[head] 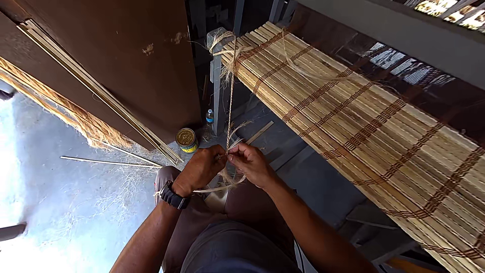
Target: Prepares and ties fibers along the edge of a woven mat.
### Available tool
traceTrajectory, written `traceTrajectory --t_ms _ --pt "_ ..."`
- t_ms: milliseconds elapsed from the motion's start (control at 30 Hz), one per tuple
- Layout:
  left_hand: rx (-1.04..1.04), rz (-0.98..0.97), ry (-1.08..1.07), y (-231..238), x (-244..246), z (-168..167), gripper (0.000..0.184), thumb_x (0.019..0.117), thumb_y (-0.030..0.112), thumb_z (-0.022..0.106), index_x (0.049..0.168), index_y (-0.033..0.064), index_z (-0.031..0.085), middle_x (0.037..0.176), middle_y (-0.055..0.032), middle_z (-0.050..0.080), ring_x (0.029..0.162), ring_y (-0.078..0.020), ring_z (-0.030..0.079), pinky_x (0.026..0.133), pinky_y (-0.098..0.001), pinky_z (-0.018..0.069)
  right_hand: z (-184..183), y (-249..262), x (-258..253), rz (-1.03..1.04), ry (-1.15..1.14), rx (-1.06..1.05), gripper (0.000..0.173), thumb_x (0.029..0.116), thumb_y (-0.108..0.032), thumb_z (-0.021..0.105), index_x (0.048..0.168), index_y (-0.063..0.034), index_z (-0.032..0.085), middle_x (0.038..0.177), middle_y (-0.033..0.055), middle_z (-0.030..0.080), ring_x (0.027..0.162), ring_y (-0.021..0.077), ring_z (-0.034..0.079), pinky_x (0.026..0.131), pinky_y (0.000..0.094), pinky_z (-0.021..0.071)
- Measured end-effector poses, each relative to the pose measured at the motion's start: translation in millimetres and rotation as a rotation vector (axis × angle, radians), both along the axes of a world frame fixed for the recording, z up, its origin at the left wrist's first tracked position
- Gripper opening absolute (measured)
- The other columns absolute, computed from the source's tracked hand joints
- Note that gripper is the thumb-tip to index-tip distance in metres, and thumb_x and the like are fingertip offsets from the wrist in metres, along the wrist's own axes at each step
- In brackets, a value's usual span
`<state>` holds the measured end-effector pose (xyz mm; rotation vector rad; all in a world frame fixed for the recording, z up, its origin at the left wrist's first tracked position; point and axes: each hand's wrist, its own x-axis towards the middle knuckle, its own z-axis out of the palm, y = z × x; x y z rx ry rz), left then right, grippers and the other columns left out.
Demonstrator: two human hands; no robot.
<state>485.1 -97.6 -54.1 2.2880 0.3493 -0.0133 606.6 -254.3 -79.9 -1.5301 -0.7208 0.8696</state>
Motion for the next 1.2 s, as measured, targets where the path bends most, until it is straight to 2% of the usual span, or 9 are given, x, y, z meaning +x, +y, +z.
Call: traceTrajectory --t_ms 233,367,467,600,733,900,967,1033,1200 --pt "0.166 -0.032 0.043 -14 1 -2 0.03 0.1049 0.032 0.055 0.112 0.0066 0.069 0.082 -0.0084 0.065 0.075 -0.0234 0.063 0.074 -0.0444 0.0531 -15 -2 -5 -0.132 0.285 0.101 0.002 0.0989 -0.004 0.062 0.098 -0.0016 0.063 0.073 0.0002 0.056 0.049 0.0033 0.041 0.044 0.0176 0.0342" --pt "-0.137 -0.07 -0.001 4 -7 -11 0.033 0.1042 0.038 0.058 0.118 0.0111 0.071 0.074 0.0023 0.061 0.062 -0.0071 0.056 0.062 -0.0271 0.0504 -19 -8 0 -0.166 0.156 0.053 0.005 0.0986 -0.007 0.062 0.099 -0.0023 0.064 0.073 -0.0012 0.056 0.052 0.0029 0.044 0.048 0.018 0.0366" --pt "-0.455 -0.14 0.028 30 -16 -14 0.035 0.1068 0.037 0.052 0.118 0.0085 0.07 0.079 0.0001 0.069 0.068 -0.0097 0.066 0.067 -0.0275 0.0579 -22 -12 3 -0.139 0.073 0.064 0.009 0.1004 -0.01 0.058 0.099 -0.0033 0.063 0.071 -0.0033 0.054 0.055 0.0025 0.045 0.05 0.0178 0.0374" --pt "-0.647 -0.187 0.104 59 -33 -21 0.038 0.1005 0.034 0.064 0.126 0.0067 0.064 0.091 -0.0021 0.071 0.069 -0.0105 0.067 0.066 -0.0268 0.0598 -20 -16 14 -0.153 0.008 0.114 0.012 0.1034 -0.009 0.054 0.102 -0.0003 0.061 0.078 0.0027 0.064 0.067 0.0097 0.064 0.067 0.0242 0.0578" --pt "-0.523 -0.089 0.229 81 -41 -12 0.031 0.0968 0.023 0.07 0.125 0.011 0.067 0.1 0.0001 0.07 0.062 -0.0044 0.061 0.057 -0.0194 0.0533 -20 -22 36 -0.258 -0.146 0.068 0.013 0.1017 -0.01 0.057 0.107 0.0016 0.062 0.09 0.0077 0.067 0.076 0.0129 0.068 0.075 0.0291 0.0601" --pt "-0.029 0.141 0.055 98 -39 0 0.017 0.104 0.016 0.06 0.101 0.0092 0.075 0.073 -0.0016 0.066 0.056 -0.01 0.055 0.055 -0.0301 0.0483 -24 -24 48 -0.365 -0.167 0.05 0.01 0.0992 -0.009 0.063 0.105 -0.0017 0.065 0.086 0.0037 0.064 0.056 0.0062 0.05 0.054 0.023 0.0457" --pt "0.278 0.252 -0.079 99 -35 2 0.015 0.1027 0.019 0.063 0.106 0.0107 0.075 0.088 -0.0073 0.072 0.075 -0.0211 0.068 0.072 -0.0485 0.0572 -25 -20 44 -0.37 0.005 0.11 0.006 0.0991 -0.006 0.062 0.104 -0.0029 0.064 0.079 0.0016 0.06 0.05 0.0043 0.041 0.047 0.0204 0.037" --pt "0.437 0.291 -0.191 89 -28 7 0.025 0.0999 0.019 0.066 0.122 0.0078 0.071 0.12 -0.016 0.068 0.113 -0.0344 0.065 0.097 -0.0602 0.0514 -20 -14 38 -0.372 0.189 0.152 0.005 0.1007 -0.003 0.058 0.103 -0.0031 0.063 0.073 0.0011 0.056 0.046 0.0034 0.037 0.043 0.0183 0.0339" --pt "0.06 0.177 -0.216 16 -13 11 0.031 0.1044 0.034 0.057 0.11 0.0088 0.073 0.1 -0.0049 0.074 0.09 -0.0158 0.072 0.082 -0.0408 0.0606 -1 3 30 -0.415 0.35 0.165 0.007 0.1037 -0.004 0.055 0.105 -0.001 0.062 0.076 0.0068 0.062 0.05 0.0093 0.048 0.049 0.0227 0.0479"
